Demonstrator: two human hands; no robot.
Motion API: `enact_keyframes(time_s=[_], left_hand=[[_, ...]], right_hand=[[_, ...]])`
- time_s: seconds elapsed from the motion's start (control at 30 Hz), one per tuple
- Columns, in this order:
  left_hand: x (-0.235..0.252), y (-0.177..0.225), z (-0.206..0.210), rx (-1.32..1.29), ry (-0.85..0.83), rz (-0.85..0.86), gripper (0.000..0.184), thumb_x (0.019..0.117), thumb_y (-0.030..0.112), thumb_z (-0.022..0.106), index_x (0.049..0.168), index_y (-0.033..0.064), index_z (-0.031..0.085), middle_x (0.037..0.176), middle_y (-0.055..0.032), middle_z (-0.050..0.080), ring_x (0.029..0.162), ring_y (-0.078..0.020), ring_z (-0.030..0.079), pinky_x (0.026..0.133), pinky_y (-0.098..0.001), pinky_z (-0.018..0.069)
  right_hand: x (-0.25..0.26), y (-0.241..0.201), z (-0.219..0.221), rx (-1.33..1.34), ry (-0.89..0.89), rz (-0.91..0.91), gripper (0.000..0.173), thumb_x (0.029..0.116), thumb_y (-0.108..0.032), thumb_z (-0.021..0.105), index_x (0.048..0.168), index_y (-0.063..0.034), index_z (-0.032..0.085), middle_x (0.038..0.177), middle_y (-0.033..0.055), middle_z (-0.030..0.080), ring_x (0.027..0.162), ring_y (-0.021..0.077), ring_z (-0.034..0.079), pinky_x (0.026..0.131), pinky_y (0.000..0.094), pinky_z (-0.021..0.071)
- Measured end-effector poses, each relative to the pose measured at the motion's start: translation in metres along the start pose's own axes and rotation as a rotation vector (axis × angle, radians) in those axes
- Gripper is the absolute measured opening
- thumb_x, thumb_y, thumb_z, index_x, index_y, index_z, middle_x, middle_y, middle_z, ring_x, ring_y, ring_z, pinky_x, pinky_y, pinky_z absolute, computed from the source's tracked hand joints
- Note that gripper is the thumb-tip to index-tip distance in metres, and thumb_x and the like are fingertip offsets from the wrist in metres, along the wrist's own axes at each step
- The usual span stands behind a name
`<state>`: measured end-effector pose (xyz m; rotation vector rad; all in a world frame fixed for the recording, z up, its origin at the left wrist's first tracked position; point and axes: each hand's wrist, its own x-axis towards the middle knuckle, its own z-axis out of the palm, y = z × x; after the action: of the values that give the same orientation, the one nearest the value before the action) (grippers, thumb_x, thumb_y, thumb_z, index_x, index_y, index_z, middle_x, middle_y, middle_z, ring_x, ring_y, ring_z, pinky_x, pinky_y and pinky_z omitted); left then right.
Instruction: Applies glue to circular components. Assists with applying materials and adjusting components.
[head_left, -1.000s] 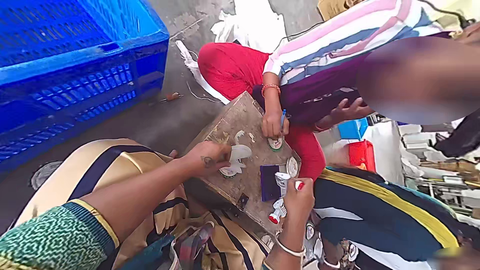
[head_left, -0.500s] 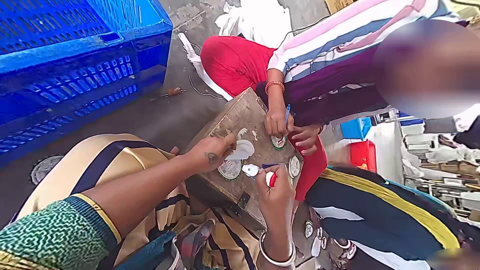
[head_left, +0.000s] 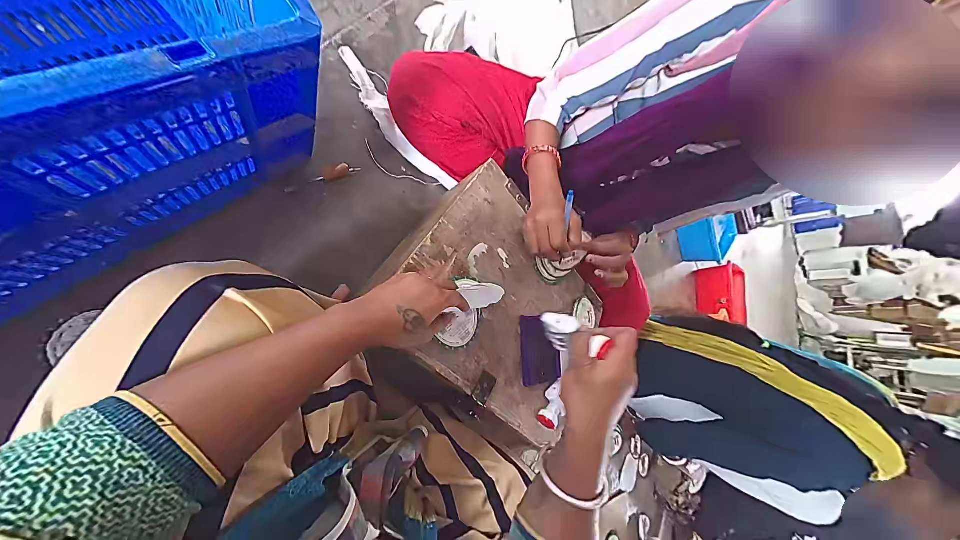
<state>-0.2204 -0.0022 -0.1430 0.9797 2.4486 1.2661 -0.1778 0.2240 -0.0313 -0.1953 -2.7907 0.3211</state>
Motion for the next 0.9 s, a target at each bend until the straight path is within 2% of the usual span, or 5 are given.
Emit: enact_keyframes(time_s=[0.1,0.4,0.53,0.7,0.9], left_hand=[[0.001,-0.001,-0.001,0.067,-0.040,0.050,0.045,0.0853,0.030,0.083,0.123,0.0080,0.072,0.121,-0.0133,0.071,0.097,-0.0307,0.071,0.081,-0.0518,0.0560],[0.001,-0.002,0.001,0.037,0.011,0.055,0.017,0.0983,0.017,0.068,0.106,0.0061,0.078,0.113,-0.0151,0.074,0.097,-0.0333,0.073,0.082,-0.0538,0.0561],[0.000,-0.005,0.005,-0.023,0.040,0.026,0.039,0.0948,0.041,0.072,0.115,0.0075,0.076,0.111,-0.0142,0.074,0.095,-0.0308,0.072,0.083,-0.0540,0.0548],[0.002,-0.004,0.002,-0.008,0.039,0.014,0.027,0.0948,0.012,0.072,0.121,0.0068,0.073,0.111,-0.0153,0.073,0.089,-0.0308,0.071,0.082,-0.0510,0.0553],[-0.001,-0.005,0.003,-0.021,0.048,0.007,0.042,0.0854,0.009,0.081,0.126,0.0062,0.071,0.114,-0.0154,0.071,0.093,-0.0325,0.071,0.083,-0.0517,0.0559]], right_hand=[[0.021,0.038,-0.002,-0.110,-0.035,0.249,0.031,0.1016,-0.017,0.058,0.118,0.0097,0.059,0.095,0.0250,0.067,0.086,0.0361,0.067,0.078,0.0547,0.0510],[0.029,0.051,0.029,-0.280,-0.337,0.432,0.036,0.1048,-0.022,0.057,0.129,0.0045,0.058,0.114,0.0275,0.068,0.107,0.0418,0.067,0.092,0.0589,0.0492],[0.015,0.051,0.020,-0.167,-0.180,0.349,0.033,0.1027,-0.018,0.059,0.121,0.0088,0.060,0.103,0.0280,0.069,0.095,0.0422,0.068,0.084,0.0597,0.0504],[-0.026,0.023,0.032,0.031,-0.068,0.075,0.030,0.0998,-0.014,0.057,0.113,0.0131,0.061,0.088,0.0228,0.067,0.078,0.0320,0.067,0.072,0.0501,0.0542],[-0.074,0.022,0.070,0.022,-0.140,-0.032,0.040,0.0971,-0.022,0.061,0.119,0.0106,0.062,0.114,0.0278,0.065,0.108,0.0442,0.064,0.093,0.0551,0.0508]])
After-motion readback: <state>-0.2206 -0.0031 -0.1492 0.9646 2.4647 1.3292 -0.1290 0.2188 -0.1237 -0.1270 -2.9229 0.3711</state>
